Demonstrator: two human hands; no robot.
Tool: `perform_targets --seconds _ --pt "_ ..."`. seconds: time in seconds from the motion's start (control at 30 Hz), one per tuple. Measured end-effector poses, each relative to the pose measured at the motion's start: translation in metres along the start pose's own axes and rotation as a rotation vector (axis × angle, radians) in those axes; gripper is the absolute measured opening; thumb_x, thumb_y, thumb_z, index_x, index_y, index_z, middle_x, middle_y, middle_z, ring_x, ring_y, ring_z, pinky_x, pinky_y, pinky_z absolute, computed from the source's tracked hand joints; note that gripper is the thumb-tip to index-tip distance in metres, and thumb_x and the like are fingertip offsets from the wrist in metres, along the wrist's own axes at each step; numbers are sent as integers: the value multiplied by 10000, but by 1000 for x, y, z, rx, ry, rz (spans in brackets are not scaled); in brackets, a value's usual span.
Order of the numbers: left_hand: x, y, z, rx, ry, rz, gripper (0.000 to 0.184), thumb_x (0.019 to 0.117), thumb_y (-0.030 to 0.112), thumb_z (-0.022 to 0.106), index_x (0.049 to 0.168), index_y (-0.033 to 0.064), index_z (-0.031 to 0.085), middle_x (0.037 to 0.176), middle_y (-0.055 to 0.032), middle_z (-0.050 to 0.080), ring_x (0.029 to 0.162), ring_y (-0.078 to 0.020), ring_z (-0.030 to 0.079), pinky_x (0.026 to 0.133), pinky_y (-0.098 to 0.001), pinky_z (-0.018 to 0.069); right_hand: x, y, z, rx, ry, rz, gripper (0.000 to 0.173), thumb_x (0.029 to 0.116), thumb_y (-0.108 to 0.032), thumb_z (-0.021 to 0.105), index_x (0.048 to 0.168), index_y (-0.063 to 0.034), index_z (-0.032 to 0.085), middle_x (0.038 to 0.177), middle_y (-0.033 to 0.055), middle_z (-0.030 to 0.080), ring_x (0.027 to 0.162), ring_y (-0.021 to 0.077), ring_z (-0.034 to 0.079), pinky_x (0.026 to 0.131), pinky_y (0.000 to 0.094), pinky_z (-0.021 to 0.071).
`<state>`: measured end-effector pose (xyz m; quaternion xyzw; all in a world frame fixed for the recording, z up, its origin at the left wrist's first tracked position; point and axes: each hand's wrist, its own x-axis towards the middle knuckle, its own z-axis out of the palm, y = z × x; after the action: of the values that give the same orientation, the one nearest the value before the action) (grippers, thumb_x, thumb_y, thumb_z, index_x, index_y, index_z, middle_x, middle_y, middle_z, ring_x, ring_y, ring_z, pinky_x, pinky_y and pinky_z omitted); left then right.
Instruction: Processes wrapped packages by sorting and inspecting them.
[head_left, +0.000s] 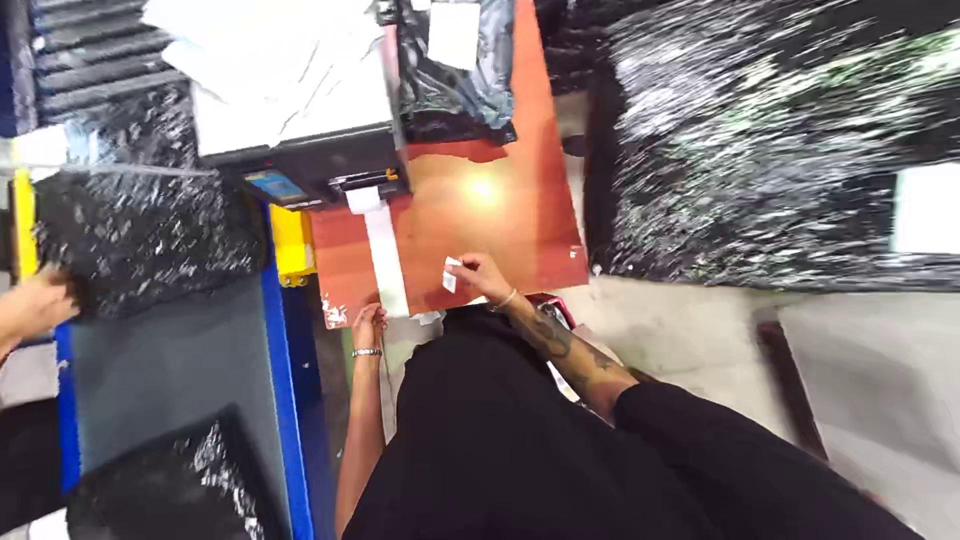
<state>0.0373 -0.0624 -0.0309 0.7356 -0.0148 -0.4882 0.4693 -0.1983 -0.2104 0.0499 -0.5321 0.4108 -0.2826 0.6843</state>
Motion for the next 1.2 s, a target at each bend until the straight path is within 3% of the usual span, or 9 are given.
perform_targets --seconds 0.23,0.33,0.4,0.47,0.6,0.73,0.87,1.0,1.2 --pt "0 33 134 436 -377 338 498 1105 296 422 1395 -106 475 1208 -235 640 978 -226 679 857 -379 582 -96 -71 -83 -125 303 -259 160 901 -155 718 759 -102 668 698 -131 626 641 -65 569 620 155 497" --pt "3 39 206 606 -363 564 802 1033 406 568 1573 -82 231 1558 -327 373 1449 -392 411 1207 -475 351 -74 -13 -135 -511 537 -35 322 876 -289 772 693 -75 615 618 -34 549 565 59 516 559 273 453" --pt "18 42 249 710 -273 631 1004 928 530 689 1613 -10 193 1609 -303 305 1495 -419 328 1234 -521 282 -66 22 -171 -866 659 399 544 888 -555 730 870 -11 716 788 194 684 754 375 672 677 608 521" --pt "35 53 271 864 -185 590 1041 804 621 786 1561 37 375 1539 -268 438 1428 -413 431 1182 -557 343 -89 34 -201 -905 917 700 707 918 -681 606 1039 5 727 993 278 711 982 494 678 825 720 491" --pt "53 96 273 1016 -472 490 826 793 525 850 1412 45 588 1378 -230 617 1330 -365 562 1148 -549 415 -185 72 -229 -632 1373 782 755 954 -590 596 1387 28 570 1360 300 593 1282 455 563 1066 637 432" --pt "60 138 293 991 -779 431 702 852 341 848 1422 36 574 1398 -237 599 1338 -354 556 1158 -528 415 -203 120 -200 77 1300 427 744 1031 -607 459 1550 -75 425 1542 164 493 1407 269 492 1159 490 425" --pt "13 120 242 897 -739 593 704 842 331 856 1421 32 590 1425 -225 590 1380 -325 527 1196 -494 382 -209 163 -188 358 1327 276 661 1050 -596 395 1542 -154 424 1480 79 544 1304 153 549 1078 431 475" --pt "-46 89 113 660 -631 732 650 836 266 857 1384 7 622 1391 -191 632 1354 -273 565 1197 -438 394 -233 151 -144 292 1249 161 615 1088 -523 339 1560 -129 362 1465 50 530 1251 66 546 1049 340 483" --pt "-119 15 -94 258 -159 854 590 822 178 835 1292 -117 633 1344 -242 646 1302 -245 610 1159 -374 443 -187 94 -98 315 640 -55 346 1079 -459 402 1323 -241 514 1061 -183 719 955 -53 691 819 201 609"
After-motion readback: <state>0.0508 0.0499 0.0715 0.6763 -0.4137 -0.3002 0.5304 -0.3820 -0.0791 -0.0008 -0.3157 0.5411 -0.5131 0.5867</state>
